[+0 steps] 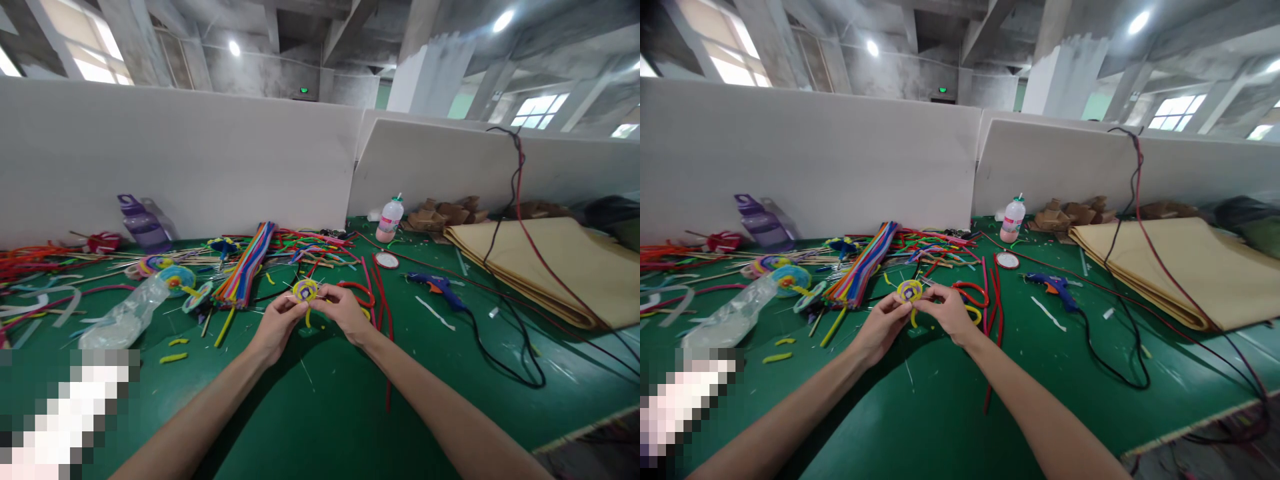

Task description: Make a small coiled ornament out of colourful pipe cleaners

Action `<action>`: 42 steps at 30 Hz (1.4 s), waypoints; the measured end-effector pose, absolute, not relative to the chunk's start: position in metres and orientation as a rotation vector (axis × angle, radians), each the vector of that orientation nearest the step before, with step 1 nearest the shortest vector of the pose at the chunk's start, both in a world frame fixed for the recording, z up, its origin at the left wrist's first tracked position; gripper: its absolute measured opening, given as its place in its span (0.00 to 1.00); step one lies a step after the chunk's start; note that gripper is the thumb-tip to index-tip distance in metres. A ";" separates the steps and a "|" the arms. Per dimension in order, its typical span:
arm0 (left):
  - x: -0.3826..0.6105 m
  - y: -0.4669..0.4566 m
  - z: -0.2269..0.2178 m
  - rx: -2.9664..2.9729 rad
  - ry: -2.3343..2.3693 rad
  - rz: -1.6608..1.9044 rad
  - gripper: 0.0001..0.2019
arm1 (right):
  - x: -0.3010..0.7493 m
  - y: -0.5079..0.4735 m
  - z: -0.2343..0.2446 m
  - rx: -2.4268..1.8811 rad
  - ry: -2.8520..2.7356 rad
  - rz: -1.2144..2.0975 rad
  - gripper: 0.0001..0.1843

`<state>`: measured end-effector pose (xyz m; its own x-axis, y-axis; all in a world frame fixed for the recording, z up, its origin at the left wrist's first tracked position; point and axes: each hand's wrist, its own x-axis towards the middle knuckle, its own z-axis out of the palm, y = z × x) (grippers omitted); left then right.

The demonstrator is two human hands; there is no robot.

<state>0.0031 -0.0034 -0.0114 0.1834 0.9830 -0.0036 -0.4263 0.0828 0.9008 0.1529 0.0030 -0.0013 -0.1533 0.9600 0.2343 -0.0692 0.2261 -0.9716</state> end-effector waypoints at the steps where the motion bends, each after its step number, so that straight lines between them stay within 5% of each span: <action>1: 0.004 -0.004 -0.012 0.921 0.774 1.230 0.06 | 0.153 0.003 -0.002 -0.912 -1.396 1.167 0.11; 11: -0.003 -0.003 -0.001 0.941 0.716 1.158 0.07 | 0.163 0.008 -0.005 -0.913 -1.422 1.454 0.17; 42: -0.002 -0.002 -0.008 1.086 0.807 1.003 0.09 | 0.169 0.002 0.010 -0.905 -1.692 1.202 0.07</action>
